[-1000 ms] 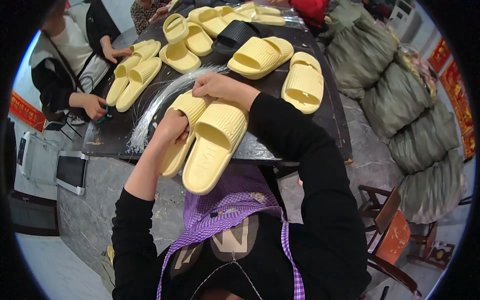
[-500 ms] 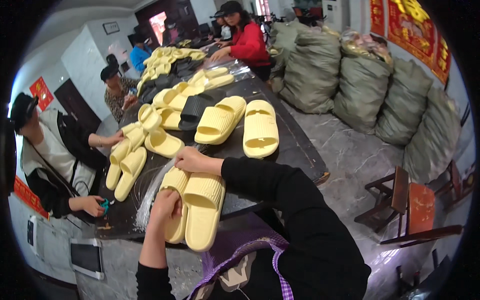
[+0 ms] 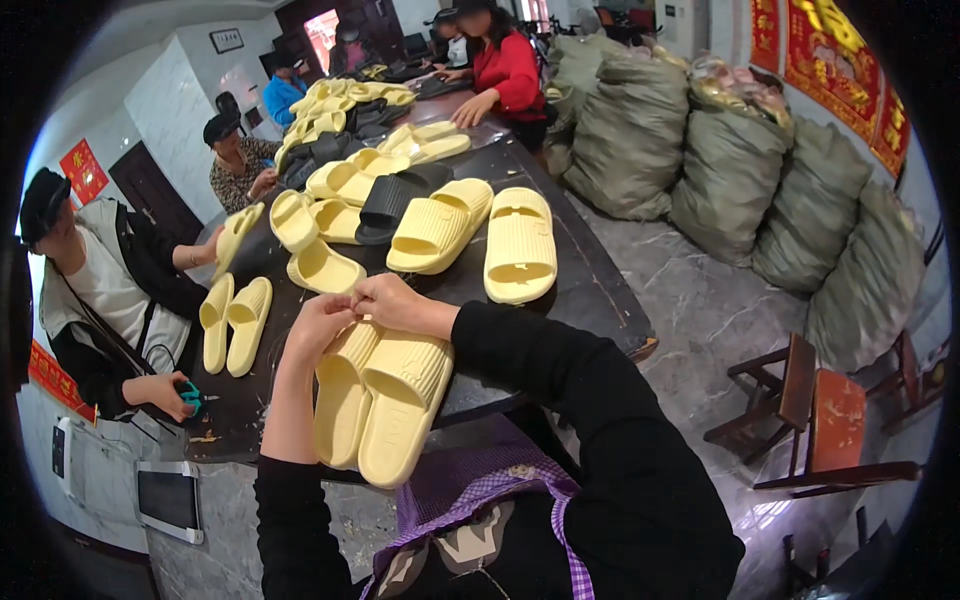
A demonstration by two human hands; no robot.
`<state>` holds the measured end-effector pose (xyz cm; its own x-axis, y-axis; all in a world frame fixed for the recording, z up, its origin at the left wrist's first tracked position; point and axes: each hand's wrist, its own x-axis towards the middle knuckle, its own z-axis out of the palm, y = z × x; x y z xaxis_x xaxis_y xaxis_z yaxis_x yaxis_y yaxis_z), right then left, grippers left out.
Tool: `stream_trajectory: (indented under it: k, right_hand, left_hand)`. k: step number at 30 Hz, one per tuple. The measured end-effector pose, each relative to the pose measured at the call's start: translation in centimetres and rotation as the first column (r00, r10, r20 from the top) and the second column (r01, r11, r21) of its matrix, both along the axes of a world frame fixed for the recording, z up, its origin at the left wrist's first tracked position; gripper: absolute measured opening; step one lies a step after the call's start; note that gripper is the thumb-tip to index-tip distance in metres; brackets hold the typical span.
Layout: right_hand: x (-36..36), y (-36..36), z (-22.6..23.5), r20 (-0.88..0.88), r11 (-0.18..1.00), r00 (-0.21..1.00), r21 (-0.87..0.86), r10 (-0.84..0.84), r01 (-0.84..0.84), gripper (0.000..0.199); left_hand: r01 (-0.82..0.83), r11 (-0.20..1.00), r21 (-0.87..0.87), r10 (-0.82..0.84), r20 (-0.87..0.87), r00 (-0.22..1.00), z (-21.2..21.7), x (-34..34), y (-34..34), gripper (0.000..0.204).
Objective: The person pairs slippers by threading plastic tag fasteners through them by hand, then collects and fastens additional slippers together from the table and floor.
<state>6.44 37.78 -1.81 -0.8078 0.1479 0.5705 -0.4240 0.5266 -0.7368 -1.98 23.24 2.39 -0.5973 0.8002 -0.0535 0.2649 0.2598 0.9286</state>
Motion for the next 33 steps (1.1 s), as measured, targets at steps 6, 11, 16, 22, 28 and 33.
stream_trajectory:
  k: [6,11,16,22,28,33]
  right_hand:
    - [0.4,0.2,-0.2,0.004,0.999,0.999,0.043,-0.033,0.033,0.006]
    - [0.4,0.5,-0.4,-0.06,0.994,0.997,0.1,-0.047,0.053,0.006]
    - [0.9,-0.1,-0.2,-0.069,0.969,0.996,0.239,-0.048,0.064,0.006]
    - [2.2,1.1,0.3,0.039,0.999,0.998,0.032,-0.041,0.04,0.009]
    - [3.0,1.8,0.1,0.273,0.992,0.962,-0.114,-0.017,0.049,0.011]
    - [2.9,1.4,-0.3,0.136,0.979,0.99,-0.191,-0.048,0.074,0.014]
  left_hand:
    - [-0.002,0.998,-0.056,0.001,-0.026,1.0,-1.0,0.2,0.9,0.01]
    - [-0.037,0.989,-0.145,0.018,-0.133,0.991,-0.7,0.9,1.4,0.004]
    - [-0.023,0.996,-0.084,0.011,-0.144,0.989,-2.7,-0.3,1.0,0.002]
    - [-0.025,0.999,-0.037,0.026,0.023,0.999,-1.4,0.1,1.3,0.002]
    - [-0.028,0.997,0.07,0.012,0.222,0.975,-1.1,0.3,1.0,0.006]
    - [-0.023,0.996,0.087,-0.003,0.282,0.959,-0.8,0.8,1.0,0.008]
